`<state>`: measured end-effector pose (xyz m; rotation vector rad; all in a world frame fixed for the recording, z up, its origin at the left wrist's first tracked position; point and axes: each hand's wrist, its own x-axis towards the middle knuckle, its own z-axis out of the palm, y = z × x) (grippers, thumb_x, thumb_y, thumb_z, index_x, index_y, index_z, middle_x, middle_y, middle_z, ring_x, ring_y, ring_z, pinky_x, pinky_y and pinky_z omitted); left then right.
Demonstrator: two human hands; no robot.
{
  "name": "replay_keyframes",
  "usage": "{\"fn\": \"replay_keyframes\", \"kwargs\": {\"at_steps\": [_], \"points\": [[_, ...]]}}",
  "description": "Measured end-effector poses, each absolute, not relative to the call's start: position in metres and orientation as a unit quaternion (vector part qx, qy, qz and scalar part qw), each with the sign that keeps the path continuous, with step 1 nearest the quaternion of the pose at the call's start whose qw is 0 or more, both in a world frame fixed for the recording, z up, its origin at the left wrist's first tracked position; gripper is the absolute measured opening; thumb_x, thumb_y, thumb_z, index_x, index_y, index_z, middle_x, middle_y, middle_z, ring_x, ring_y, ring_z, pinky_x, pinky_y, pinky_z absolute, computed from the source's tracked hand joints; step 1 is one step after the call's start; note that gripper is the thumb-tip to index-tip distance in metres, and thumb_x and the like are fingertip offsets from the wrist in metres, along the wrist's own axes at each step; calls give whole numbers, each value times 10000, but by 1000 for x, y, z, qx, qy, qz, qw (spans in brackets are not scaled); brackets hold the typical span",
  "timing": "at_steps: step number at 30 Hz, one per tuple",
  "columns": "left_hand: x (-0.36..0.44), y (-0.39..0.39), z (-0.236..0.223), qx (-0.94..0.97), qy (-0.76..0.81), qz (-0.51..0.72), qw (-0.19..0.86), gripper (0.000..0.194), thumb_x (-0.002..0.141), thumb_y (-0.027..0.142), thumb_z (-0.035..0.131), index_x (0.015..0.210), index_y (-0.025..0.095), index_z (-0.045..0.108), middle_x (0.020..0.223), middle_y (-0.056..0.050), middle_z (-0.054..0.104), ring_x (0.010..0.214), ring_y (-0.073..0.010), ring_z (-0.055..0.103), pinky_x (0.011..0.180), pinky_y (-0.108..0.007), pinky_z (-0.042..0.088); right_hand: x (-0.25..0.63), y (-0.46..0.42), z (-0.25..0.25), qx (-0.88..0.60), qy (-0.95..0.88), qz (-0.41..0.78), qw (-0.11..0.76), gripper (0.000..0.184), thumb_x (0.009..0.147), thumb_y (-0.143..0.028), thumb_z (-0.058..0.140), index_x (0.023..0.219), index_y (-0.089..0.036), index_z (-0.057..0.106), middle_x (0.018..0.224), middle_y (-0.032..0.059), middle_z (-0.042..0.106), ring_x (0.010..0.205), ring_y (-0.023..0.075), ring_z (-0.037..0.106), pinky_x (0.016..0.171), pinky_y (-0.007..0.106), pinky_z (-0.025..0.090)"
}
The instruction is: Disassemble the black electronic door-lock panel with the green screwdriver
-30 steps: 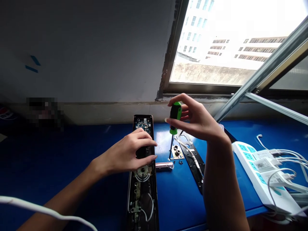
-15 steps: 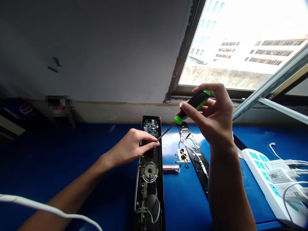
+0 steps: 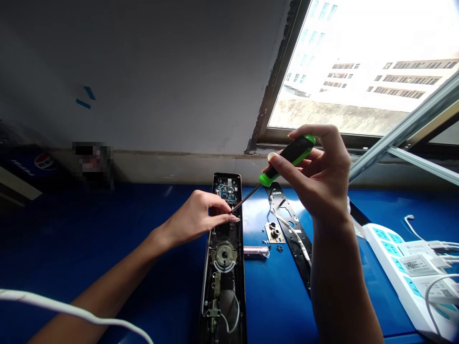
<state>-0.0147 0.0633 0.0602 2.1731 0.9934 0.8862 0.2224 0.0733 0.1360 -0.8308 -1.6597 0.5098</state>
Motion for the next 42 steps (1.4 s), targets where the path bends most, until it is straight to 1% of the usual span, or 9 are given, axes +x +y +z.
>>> {"fn": "replay_keyframes", "kwargs": {"at_steps": [4, 8, 13, 21, 26, 31, 34, 37, 42], "points": [[-17, 64, 59, 829, 362, 317, 286, 229, 856, 359, 823, 781, 148, 777, 700, -2, 731, 625, -121, 615, 572, -240, 410, 224, 74, 135, -334, -714, 237, 568, 420, 797, -256, 847, 1081, -283, 539, 842, -19, 671, 738, 214, 763, 638, 362, 669], [-16, 65, 56, 847, 345, 308, 263, 279, 817, 369, 855, 743, 129, 731, 666, 10, 678, 590, -104, 547, 545, -239, 378, 223, 73, 135, -334, -732, 241, 542, 428, 819, -297, 835, 1101, -301, 513, 844, -36, 677, 764, 211, 773, 659, 362, 671], [-14, 65, 54, 868, 314, 326, 203, 279, 842, 336, 834, 729, 127, 686, 682, 7, 659, 603, -104, 531, 563, -245, 378, 218, 69, 136, -331, -738, 237, 539, 409, 839, -324, 821, 1106, -294, 512, 862, -29, 688, 754, 207, 781, 637, 354, 673], [-9, 64, 47, 853, 294, 395, 172, 414, 847, 471, 799, 658, 139, 640, 616, 13, 627, 544, -94, 492, 534, -245, 361, 215, 70, 135, -362, -697, 216, 580, 448, 757, -310, 888, 1043, -296, 543, 822, -34, 691, 720, 213, 769, 639, 376, 689], [-6, 65, 41, 836, 301, 424, 173, 483, 823, 510, 803, 590, 144, 593, 561, 29, 573, 505, -85, 446, 496, -249, 325, 215, 65, 138, -356, -709, 211, 570, 443, 774, -335, 880, 1056, -294, 542, 860, -28, 696, 737, 207, 764, 634, 376, 691], [-5, 66, 37, 845, 291, 421, 153, 480, 838, 483, 801, 598, 151, 550, 574, 45, 530, 516, -80, 421, 504, -247, 322, 218, 61, 139, -315, -750, 231, 533, 453, 831, -343, 839, 1177, -295, 550, 967, -8, 716, 915, 215, 770, 784, 376, 694], [-4, 65, 35, 851, 290, 417, 131, 486, 851, 497, 784, 607, 154, 539, 584, 48, 517, 522, -79, 407, 509, -247, 324, 221, 60, 141, -305, -764, 265, 503, 573, 841, -324, 825, 1322, -304, 515, 1003, 1, 723, 1003, 237, 764, 852, 392, 689], [-2, 64, 35, 852, 295, 417, 114, 495, 876, 523, 749, 616, 157, 540, 585, 48, 511, 523, -80, 399, 511, -245, 329, 224, 59, 141, -300, -777, 292, 470, 692, 864, -311, 788, 1446, -328, 414, 1039, 10, 728, 1091, 263, 744, 918, 431, 674], [-2, 64, 36, 862, 276, 401, 140, 468, 879, 500, 758, 639, 157, 550, 616, 34, 560, 546, -86, 460, 526, -238, 363, 228, 60, 137, -252, -783, 333, 461, 699, 880, -232, 751, 1451, -342, 363, 1143, 33, 721, 1088, 262, 740, 938, 488, 665]]}}
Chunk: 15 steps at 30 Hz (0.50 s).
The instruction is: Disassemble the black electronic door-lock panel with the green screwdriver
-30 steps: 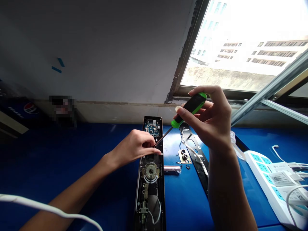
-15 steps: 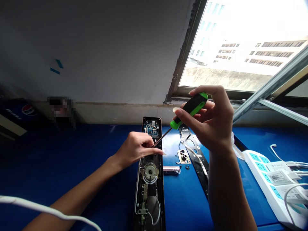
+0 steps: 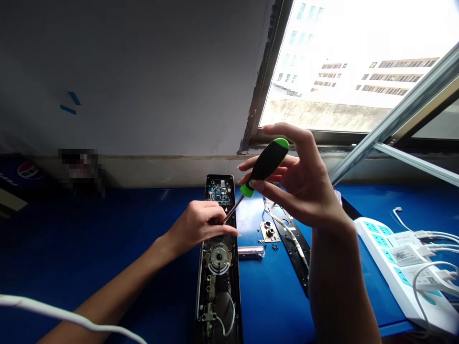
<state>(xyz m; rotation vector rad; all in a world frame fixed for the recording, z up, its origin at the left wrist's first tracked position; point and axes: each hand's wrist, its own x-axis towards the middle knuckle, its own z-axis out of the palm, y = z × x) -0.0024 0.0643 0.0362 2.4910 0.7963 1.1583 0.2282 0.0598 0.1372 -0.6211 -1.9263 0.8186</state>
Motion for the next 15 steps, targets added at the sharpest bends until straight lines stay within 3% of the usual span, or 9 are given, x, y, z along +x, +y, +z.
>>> {"fn": "replay_keyframes", "kwargs": {"at_steps": [8, 11, 15], "points": [[-4, 63, 38, 858, 277, 419, 111, 489, 790, 457, 848, 617, 154, 504, 593, 71, 444, 532, -70, 356, 516, -243, 298, 225, 56, 139, -233, -769, 321, 501, 598, 836, -126, 785, 1317, -314, 484, 1052, -3, 727, 1022, 233, 754, 872, 430, 678], [-6, 63, 41, 859, 282, 406, 132, 470, 775, 459, 862, 644, 154, 530, 614, 61, 486, 543, -73, 386, 515, -236, 314, 225, 55, 140, -237, -768, 309, 508, 616, 817, -120, 805, 1310, -326, 498, 1034, -11, 729, 1033, 237, 751, 867, 426, 679], [-10, 64, 45, 867, 291, 363, 179, 275, 876, 339, 805, 781, 149, 632, 724, 12, 610, 620, -96, 516, 565, -222, 402, 227, 57, 139, -239, -773, 289, 512, 626, 801, -122, 819, 1307, -316, 508, 1040, -3, 729, 1020, 242, 752, 864, 430, 678]]}}
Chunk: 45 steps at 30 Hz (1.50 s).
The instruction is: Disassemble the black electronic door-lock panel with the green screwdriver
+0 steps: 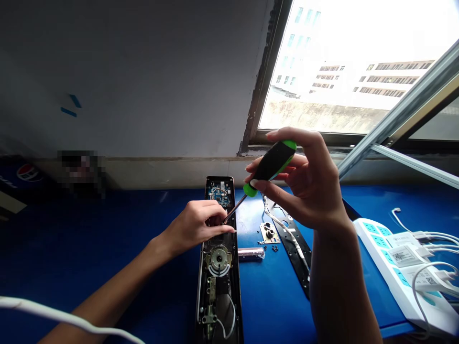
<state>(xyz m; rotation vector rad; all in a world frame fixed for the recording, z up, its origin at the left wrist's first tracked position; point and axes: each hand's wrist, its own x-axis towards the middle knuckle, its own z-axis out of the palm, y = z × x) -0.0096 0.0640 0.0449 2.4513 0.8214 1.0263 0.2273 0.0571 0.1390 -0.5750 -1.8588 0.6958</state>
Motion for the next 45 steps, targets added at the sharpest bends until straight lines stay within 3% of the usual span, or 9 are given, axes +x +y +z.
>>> {"fn": "replay_keyframes", "kwargs": {"at_steps": [3, 10, 14, 16, 20, 25, 28, 32, 45], "points": [[-11, 65, 46, 866, 295, 354, 195, 199, 906, 281, 775, 816, 143, 663, 751, -3, 640, 637, -101, 550, 584, -223, 422, 228, 59, 138, -231, -776, 278, 516, 634, 797, -93, 815, 1316, -292, 509, 1038, 7, 721, 1009, 240, 752, 862, 427, 681], [-7, 63, 47, 816, 342, 399, 240, 257, 842, 339, 837, 751, 145, 694, 673, 16, 642, 591, -98, 549, 569, -220, 438, 229, 64, 135, -211, -783, 190, 554, 668, 719, -75, 860, 1289, -280, 579, 1078, 1, 687, 893, 213, 759, 766, 387, 707], [-5, 61, 47, 832, 342, 373, 227, 277, 859, 368, 819, 755, 140, 703, 701, 0, 663, 614, -108, 574, 562, -225, 435, 226, 63, 134, -217, -800, 199, 522, 709, 768, -59, 823, 1374, -293, 541, 1061, -2, 715, 942, 211, 760, 832, 380, 696], [-6, 60, 47, 842, 341, 364, 205, 311, 820, 428, 844, 867, 137, 741, 710, 2, 656, 612, -116, 575, 553, -234, 435, 225, 61, 135, -215, -803, 204, 516, 689, 807, -69, 795, 1395, -300, 522, 1108, 7, 715, 978, 209, 757, 857, 377, 689], [-15, 63, 54, 856, 357, 350, 132, 642, 717, 560, 877, 1199, 161, 728, 792, -1, 620, 680, -151, 583, 625, -280, 502, 225, 63, 134, -209, -796, 184, 538, 653, 807, -83, 795, 1371, -276, 528, 1124, 24, 700, 974, 216, 753, 834, 381, 689], [-30, 72, 60, 886, 340, 304, 80, 445, 777, 494, 862, 1112, 223, 755, 1158, -90, 607, 1120, -271, 569, 918, -403, 562, 225, 66, 131, -242, -816, 153, 502, 576, 822, -79, 760, 1337, -243, 561, 1182, 41, 710, 958, 190, 742, 829, 344, 678], [-33, 74, 59, 898, 336, 273, 80, 404, 785, 454, 867, 1113, 245, 754, 1267, -96, 575, 1246, -305, 503, 1032, -469, 528, 219, 65, 130, -246, -823, 167, 484, 537, 841, -80, 739, 1324, -236, 564, 1192, 35, 710, 916, 163, 738, 817, 313, 666], [-30, 72, 55, 909, 325, 248, 84, 393, 809, 424, 853, 1148, 253, 748, 1346, -109, 549, 1331, -326, 446, 1105, -514, 489, 212, 64, 127, -239, -843, 161, 454, 504, 845, -72, 722, 1299, -233, 574, 1074, -5, 732, 895, 143, 736, 821, 280, 646], [-29, 71, 54, 911, 321, 241, 90, 350, 817, 404, 850, 1114, 250, 747, 1363, -106, 548, 1376, -323, 417, 1141, -524, 474, 206, 64, 123, -242, -865, 106, 427, 479, 880, -132, 748, 1319, -219, 578, 1227, 6, 729, 978, 126, 733, 833, 221, 614]]}}
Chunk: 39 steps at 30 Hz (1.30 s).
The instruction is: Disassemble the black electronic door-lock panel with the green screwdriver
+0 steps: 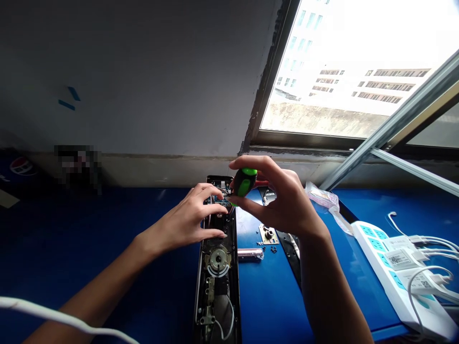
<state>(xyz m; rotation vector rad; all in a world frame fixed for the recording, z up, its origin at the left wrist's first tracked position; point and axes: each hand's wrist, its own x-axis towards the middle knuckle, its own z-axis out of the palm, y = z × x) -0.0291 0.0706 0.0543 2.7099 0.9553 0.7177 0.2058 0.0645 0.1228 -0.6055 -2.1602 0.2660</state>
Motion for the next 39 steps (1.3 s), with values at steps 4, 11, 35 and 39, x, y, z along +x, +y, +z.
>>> {"fn": "replay_keyframes", "kwargs": {"at_steps": [4, 11, 35, 39], "points": [[-29, 70, 56, 912, 329, 231, 88, 413, 818, 407, 848, 1180, 251, 729, 1411, -105, 539, 1402, -333, 408, 1157, -526, 465, 199, 61, 123, -223, -868, 81, 436, 432, 896, -245, 783, 1295, -204, 622, 1249, 26, 741, 1067, 146, 715, 845, 231, 597], [-31, 67, 63, 899, 356, 232, 109, 368, 838, 382, 827, 1164, 248, 720, 1423, -91, 559, 1378, -359, 470, 1125, -528, 489, 189, 52, 125, -130, -876, 185, 426, 407, 976, -149, 649, 1378, -199, 612, 1298, 80, 718, 1110, 184, 705, 927, 318, 604], [-36, 72, 57, 911, 334, 213, 115, 396, 820, 339, 851, 1186, 235, 739, 1294, -94, 690, 1417, -351, 414, 1159, -577, 442, 203, 65, 123, -131, -835, 173, 505, 372, 852, -206, 820, 1212, -278, 759, 1045, 35, 746, 908, 176, 720, 767, 338, 635], [-35, 73, 55, 910, 329, 220, 123, 388, 818, 312, 852, 1187, 250, 747, 1267, -83, 711, 1411, -350, 429, 1152, -572, 450, 203, 65, 122, -156, -835, 168, 500, 309, 951, -221, 700, 1256, -249, 742, 1120, 66, 725, 993, 181, 704, 842, 346, 615]]}}
